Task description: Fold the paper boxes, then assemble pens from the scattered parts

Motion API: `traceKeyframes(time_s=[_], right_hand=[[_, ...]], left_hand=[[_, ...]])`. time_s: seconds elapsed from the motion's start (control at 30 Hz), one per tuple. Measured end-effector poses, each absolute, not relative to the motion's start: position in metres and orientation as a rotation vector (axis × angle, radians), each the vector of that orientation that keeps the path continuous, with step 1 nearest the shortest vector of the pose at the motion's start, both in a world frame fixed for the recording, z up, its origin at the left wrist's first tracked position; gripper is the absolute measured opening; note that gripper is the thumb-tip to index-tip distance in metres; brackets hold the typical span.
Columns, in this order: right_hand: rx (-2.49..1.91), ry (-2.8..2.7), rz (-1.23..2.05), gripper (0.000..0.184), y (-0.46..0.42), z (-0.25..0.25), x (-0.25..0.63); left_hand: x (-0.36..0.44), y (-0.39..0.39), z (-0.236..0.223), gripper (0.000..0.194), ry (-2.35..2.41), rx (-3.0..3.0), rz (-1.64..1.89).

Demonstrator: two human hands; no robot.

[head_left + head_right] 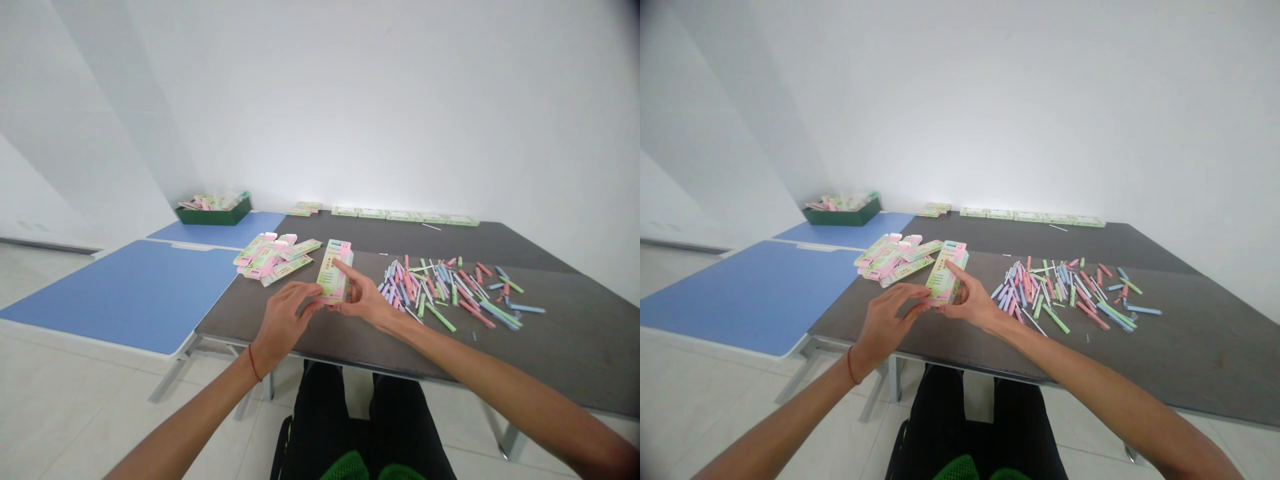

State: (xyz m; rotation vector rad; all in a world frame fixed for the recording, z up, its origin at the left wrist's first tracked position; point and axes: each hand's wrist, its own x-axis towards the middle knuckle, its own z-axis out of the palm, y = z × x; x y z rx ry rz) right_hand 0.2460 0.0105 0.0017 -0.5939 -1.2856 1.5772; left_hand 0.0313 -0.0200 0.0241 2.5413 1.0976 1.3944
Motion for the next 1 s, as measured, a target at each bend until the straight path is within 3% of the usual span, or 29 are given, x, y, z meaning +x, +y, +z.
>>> traceKeyframes(time_s=[0.17,0.3,0.5,1.0], right_hand=[[-0.542,-1.333,1.656,0.123,0.012,0.001,0.251],[-0.547,-1.321,1.649,0.119,0.01,0.001,0.248],[-0.541,-1.339,1.584,0.088,0.005,-0.001,0.246],[-0.432,-1.455,1.649,0.081,0.0,0.012,0.251]], left_hand=[[0.024,-0.013,0.024,0.04,0.955,2.766,1.135],[0.025,-0.013,0.021,0.036,0.93,2.797,1.102],[0.033,-0.018,0.018,0.026,1.003,2.664,1.215],[0.039,-0.038,0.025,0.029,1.152,2.934,1.089]])
